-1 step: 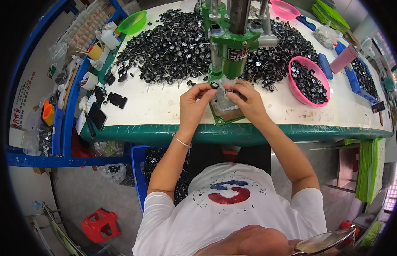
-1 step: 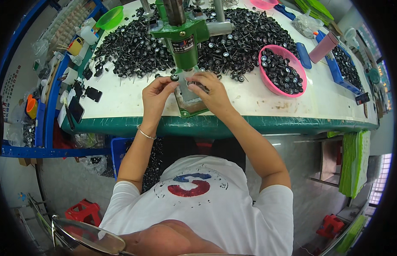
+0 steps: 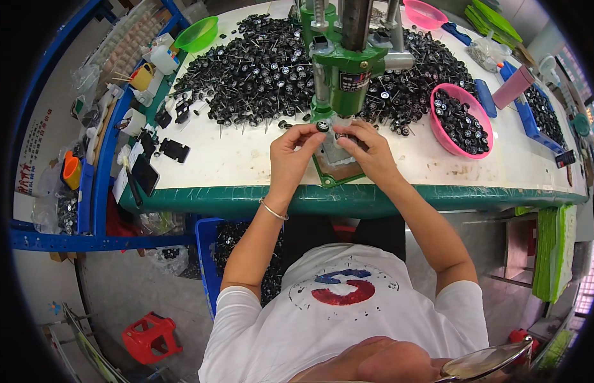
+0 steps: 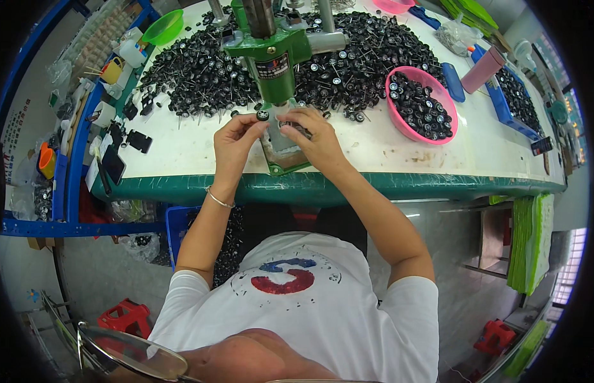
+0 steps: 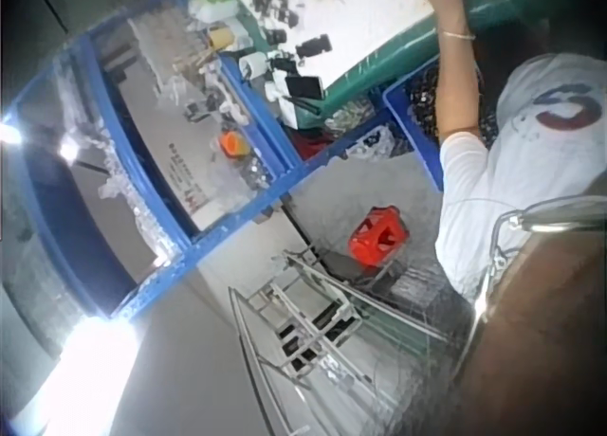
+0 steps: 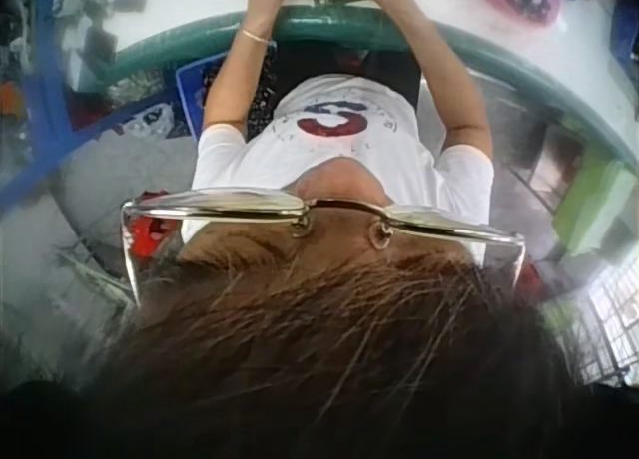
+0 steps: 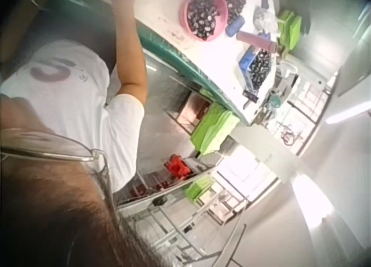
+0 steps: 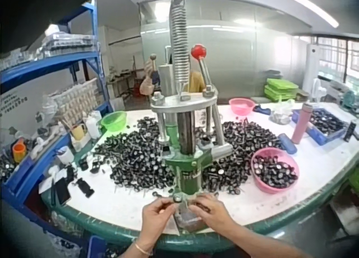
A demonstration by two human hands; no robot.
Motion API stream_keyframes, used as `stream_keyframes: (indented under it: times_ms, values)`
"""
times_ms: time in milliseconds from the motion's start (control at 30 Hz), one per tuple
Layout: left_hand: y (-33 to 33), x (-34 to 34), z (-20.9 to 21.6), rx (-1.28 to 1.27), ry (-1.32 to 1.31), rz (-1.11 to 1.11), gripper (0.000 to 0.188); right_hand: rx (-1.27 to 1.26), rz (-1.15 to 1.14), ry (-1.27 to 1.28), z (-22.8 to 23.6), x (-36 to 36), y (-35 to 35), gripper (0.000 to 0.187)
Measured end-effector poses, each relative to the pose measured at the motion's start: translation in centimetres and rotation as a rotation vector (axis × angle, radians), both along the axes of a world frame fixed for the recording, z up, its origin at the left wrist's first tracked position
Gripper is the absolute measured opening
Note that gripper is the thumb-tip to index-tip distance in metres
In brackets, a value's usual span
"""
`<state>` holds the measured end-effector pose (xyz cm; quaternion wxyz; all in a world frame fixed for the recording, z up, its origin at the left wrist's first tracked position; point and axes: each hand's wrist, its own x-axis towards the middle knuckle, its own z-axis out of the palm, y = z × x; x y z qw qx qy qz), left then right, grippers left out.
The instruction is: The person assembles small plastic components by hand, using a hand-operated press at a workbench.
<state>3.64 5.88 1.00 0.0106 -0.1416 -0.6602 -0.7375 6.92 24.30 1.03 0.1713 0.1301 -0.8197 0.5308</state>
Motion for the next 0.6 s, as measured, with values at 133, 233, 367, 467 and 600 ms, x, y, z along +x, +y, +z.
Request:
stream_keyframes:
  times_ms: [133,233,367,467,600]
  values:
    - [1.0,0.1,0.5,-0.007,0.021,-0.019,0.014,-0.095,0.035,-0.055,-0.3,0.1,0.2,0.031]
    - [1.4,-0.1,0.5,-0.037,0.065,0.0,0.014,-0.119,0.003,-0.041,-0.3,-0.1,0.7,0.039]
    - [2.2,-0.4,0.7,-0.068,0.095,-0.045,0.011,-0.223,-0.078,-0.004,2.5,-1.7,4.0,0.036]
    - [3.5,-0.3,1.3,0.047,0.132,-0.051,0.008,-0.365,-0.125,-0.015,6.0,-3.6,6.8,0.032]
    - [4.0,-0.3,0.3,0.19,-0.013,-0.066,0.007,-0.518,-0.052,0.008,12.8,-6.8,7.7,0.039]
